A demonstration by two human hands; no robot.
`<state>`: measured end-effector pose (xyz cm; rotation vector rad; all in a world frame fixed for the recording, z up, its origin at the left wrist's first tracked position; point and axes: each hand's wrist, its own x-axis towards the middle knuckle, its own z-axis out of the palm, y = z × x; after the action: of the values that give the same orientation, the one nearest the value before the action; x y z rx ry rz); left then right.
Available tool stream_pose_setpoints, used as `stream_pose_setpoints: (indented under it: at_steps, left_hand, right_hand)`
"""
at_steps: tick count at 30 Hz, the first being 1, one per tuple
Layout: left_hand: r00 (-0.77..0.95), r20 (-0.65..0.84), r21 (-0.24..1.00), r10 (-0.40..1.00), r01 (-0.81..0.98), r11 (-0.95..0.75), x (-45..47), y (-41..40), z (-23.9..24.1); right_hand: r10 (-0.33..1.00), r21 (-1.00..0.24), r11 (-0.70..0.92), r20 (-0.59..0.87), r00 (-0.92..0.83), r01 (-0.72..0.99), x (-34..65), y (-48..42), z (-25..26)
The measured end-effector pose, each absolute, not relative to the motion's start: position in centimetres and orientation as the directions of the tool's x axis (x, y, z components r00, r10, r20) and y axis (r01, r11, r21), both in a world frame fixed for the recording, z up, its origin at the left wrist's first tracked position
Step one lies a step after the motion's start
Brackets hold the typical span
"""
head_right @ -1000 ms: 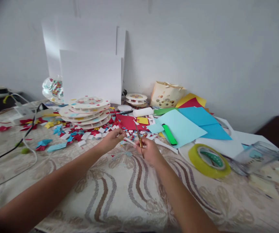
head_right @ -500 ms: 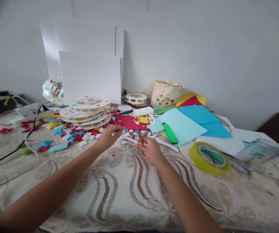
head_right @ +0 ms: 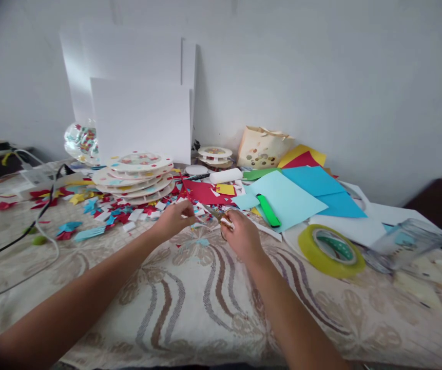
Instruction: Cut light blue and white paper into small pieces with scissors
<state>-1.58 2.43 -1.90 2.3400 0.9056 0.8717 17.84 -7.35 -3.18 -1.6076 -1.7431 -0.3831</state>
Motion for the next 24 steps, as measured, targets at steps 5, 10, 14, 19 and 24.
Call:
stream_pose_setpoints:
  at_steps: [5,10,14,19,24]
  left_hand:
    - [0.751,0.393,0.533,0.530,0.283,-0.797,-1.2,2.0,-2.1]
    - [0.726,0.473,0.490,0.499,0.254,-0.834,-0.8,1.6,-2.5]
    - [0.631,0.533,0.492,0.563,0.310,-0.813,-0.7,1.2,-2.7]
    - [0.559,0.634,0.380,0.535,0.376,-0.845,-0.7,0.6,-2.8]
    - [0.609,0.666,0.189,0.432,0.422,-0.887,-0.9,0.6,-2.7]
  right_hand:
    - [0.688,-0.251,0.174,0.723,0.065,0.952,17.8,-7.5,-3.0]
    - [0.687,-0.291,0.209,0.723,0.072,0.934,17.6,-7.5,-3.3]
    - [0.692,-0.339,0.243,0.717,0.082,0.909,17.0,-7.7,-3.3]
    - [0.701,-0.281,0.293,0.713,-0.005,0.914,16.4,-8.2,-3.0]
    - [0.685,-0.174,0.366,0.716,-0.138,0.914,16.3,-8.3,-3.0]
